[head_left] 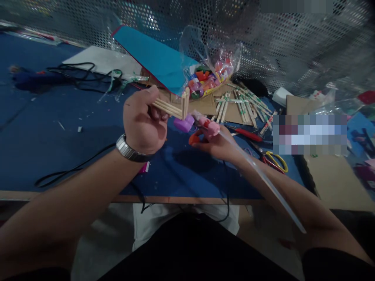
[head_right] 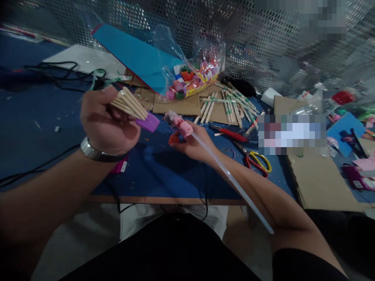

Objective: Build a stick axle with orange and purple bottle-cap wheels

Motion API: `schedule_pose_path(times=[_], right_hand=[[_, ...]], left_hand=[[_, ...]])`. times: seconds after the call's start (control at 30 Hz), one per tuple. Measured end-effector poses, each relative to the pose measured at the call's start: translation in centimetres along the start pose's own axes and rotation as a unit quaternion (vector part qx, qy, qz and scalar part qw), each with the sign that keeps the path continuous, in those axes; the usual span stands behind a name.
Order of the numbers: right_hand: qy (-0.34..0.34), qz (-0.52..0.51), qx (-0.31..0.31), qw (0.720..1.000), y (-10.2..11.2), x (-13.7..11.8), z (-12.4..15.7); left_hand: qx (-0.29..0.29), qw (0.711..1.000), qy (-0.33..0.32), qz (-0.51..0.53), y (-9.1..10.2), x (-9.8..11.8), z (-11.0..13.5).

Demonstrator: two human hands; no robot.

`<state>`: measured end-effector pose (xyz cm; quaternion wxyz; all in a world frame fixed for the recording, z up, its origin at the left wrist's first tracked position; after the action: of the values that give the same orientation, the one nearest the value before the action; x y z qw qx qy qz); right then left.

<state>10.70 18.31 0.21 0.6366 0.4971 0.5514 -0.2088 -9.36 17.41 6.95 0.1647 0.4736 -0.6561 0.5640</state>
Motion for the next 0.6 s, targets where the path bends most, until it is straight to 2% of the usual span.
schedule_pose_path(times=[0.1, 0.17, 0.3, 0.47, 0.6], right_hand=[[-0.024, -0.027, -0.059, 0.998, 1.8, 0.8, 1.6], [-0.058, -0.029, -0.046, 0.997, 4.1, 1.9, 2.7], [-0.098, -0.013, -0.043, 0.994, 7.1, 3.7, 4.4], [-0.092, 0.017, -0.012, 0.995, 8.2, 4.8, 4.9], [-0.057, 0.061, 0.037, 0.996, 8.4, 4.5, 4.8]], left_hand=[[-0.03, 0.999, 0.014, -0.037, -0.3, -0.7, 0.0], [-0.046, 0.997, 0.023, -0.06, -0.4, -1.1, 0.1], [-0.064, 0.991, 0.025, -0.113, -0.3, -1.5, 0.1], [-0.072, 0.982, 0.012, -0.175, -0.2, -1.3, 0.4], [-0.07, 0.975, 0.008, -0.209, -0.1, -1.0, 0.6]])
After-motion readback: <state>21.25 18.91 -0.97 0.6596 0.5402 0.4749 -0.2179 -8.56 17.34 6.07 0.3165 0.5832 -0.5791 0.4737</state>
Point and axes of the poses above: each hand's wrist, its own z-axis away from the middle knuckle, its own y-axis out of the back of the hand, x = y × z, the point moved 10 cm from there along -z, towards the middle knuckle, and after that the axes turned 6 degrees about y, right-handed, at the moved point
